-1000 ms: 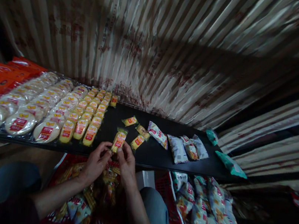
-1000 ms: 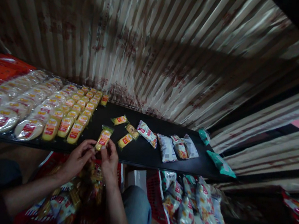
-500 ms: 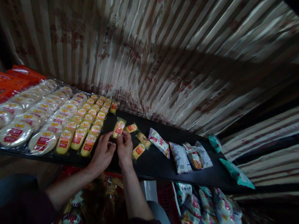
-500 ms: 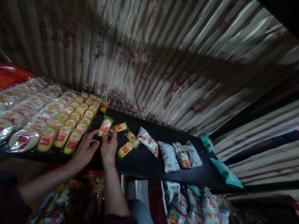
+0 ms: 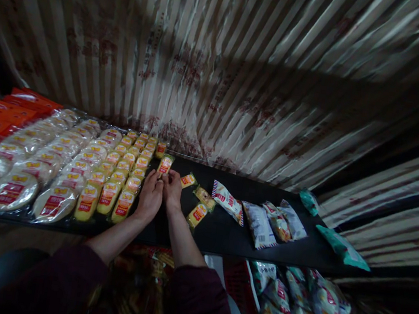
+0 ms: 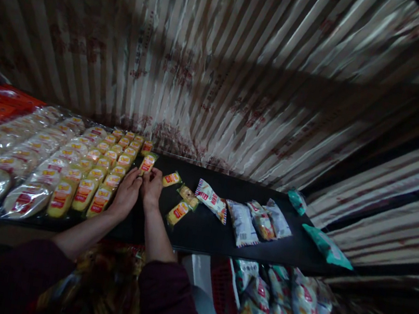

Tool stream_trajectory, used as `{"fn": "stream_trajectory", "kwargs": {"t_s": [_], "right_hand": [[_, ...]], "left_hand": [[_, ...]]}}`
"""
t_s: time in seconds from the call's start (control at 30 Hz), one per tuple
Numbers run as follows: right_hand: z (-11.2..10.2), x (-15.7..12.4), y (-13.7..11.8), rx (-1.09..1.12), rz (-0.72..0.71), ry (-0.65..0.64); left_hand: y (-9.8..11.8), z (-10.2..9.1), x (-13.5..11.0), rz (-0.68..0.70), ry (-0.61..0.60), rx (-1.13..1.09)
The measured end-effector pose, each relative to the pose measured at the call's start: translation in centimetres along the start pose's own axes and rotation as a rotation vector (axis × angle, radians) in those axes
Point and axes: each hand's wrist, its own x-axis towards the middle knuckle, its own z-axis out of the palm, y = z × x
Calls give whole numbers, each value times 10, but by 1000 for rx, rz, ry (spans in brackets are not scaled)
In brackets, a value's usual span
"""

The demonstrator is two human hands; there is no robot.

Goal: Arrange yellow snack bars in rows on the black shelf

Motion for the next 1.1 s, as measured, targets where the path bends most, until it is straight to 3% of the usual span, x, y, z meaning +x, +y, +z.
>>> {"fn": "stream_trajectory", "kwargs": {"t_s": [0.23, 0.53, 1.1], "right_hand": [[12, 19, 3, -30, -24, -11], [21, 34, 9, -64, -56, -50], [25, 43, 5, -282, -109, -88]], "left_hand": [[-1, 12, 20, -37, 20, -19], [-20, 20, 49, 10, 15, -29], [-32, 32, 63, 2, 48, -47]]}}
